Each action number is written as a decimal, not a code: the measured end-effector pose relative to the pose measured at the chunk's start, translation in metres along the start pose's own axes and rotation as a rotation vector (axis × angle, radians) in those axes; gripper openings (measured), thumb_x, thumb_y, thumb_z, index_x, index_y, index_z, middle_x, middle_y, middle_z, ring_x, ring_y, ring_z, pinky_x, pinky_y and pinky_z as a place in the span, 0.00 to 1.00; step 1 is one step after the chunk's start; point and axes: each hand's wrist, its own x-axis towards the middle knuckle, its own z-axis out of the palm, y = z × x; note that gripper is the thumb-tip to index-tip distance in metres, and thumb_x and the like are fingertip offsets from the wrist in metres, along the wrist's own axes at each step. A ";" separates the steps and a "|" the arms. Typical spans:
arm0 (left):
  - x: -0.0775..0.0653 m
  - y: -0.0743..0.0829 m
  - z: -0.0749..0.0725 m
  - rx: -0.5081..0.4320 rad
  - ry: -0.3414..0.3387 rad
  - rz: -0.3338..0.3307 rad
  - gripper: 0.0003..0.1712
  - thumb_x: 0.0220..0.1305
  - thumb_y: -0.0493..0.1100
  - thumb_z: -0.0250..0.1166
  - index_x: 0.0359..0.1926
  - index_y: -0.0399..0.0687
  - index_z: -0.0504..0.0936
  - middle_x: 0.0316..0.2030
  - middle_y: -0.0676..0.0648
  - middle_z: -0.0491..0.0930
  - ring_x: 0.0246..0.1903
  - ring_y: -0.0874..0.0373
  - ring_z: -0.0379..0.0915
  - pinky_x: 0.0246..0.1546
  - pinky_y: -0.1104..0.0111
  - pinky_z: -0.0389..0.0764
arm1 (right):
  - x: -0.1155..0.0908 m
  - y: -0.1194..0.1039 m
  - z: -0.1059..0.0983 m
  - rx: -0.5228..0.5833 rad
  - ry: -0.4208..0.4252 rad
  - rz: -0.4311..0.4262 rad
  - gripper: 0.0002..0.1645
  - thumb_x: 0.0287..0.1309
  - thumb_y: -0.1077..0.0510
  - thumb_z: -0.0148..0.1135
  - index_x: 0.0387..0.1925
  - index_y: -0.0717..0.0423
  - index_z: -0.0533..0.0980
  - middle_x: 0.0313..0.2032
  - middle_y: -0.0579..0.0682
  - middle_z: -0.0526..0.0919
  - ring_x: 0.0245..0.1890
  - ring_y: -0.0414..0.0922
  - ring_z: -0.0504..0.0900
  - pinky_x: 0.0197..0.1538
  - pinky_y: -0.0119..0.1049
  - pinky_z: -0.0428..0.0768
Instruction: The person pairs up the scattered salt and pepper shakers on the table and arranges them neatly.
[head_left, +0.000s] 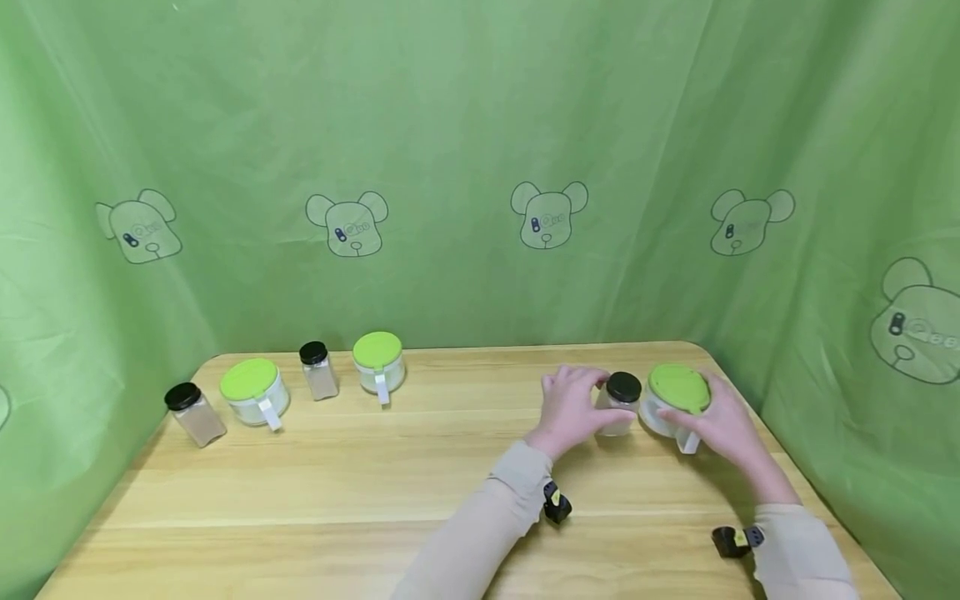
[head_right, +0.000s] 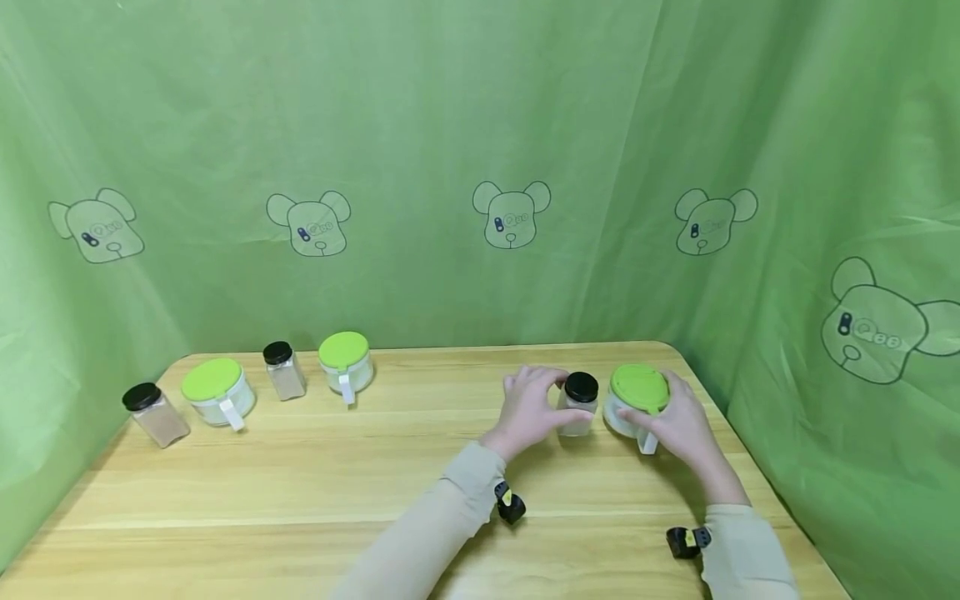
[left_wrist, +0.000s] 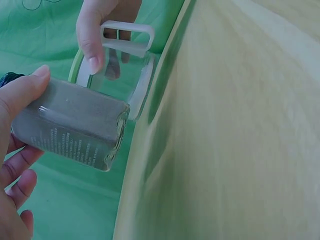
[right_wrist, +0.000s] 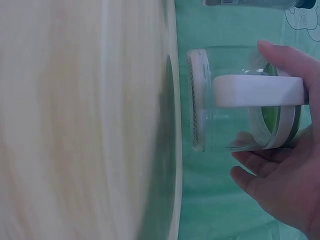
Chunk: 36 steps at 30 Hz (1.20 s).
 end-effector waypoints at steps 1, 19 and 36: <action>0.000 0.001 0.001 0.001 0.000 -0.002 0.39 0.45 0.74 0.69 0.56 0.62 0.78 0.54 0.62 0.81 0.50 0.65 0.68 0.48 0.69 0.58 | 0.000 0.000 0.000 -0.002 -0.002 -0.001 0.65 0.50 0.37 0.71 0.70 0.73 0.48 0.61 0.78 0.63 0.57 0.72 0.67 0.53 0.71 0.66; 0.001 0.015 0.020 0.019 0.011 -0.085 0.38 0.43 0.73 0.69 0.54 0.64 0.79 0.52 0.64 0.81 0.45 0.66 0.67 0.44 0.72 0.57 | -0.001 0.003 -0.001 -0.030 -0.045 -0.015 0.60 0.51 0.40 0.71 0.68 0.74 0.52 0.58 0.76 0.67 0.54 0.70 0.70 0.51 0.68 0.69; 0.001 0.014 0.030 -0.024 0.016 -0.120 0.37 0.43 0.71 0.71 0.54 0.64 0.79 0.49 0.64 0.82 0.44 0.67 0.67 0.44 0.72 0.57 | -0.002 0.005 -0.003 -0.043 -0.077 -0.012 0.63 0.52 0.39 0.70 0.69 0.75 0.49 0.61 0.79 0.64 0.57 0.73 0.68 0.55 0.70 0.67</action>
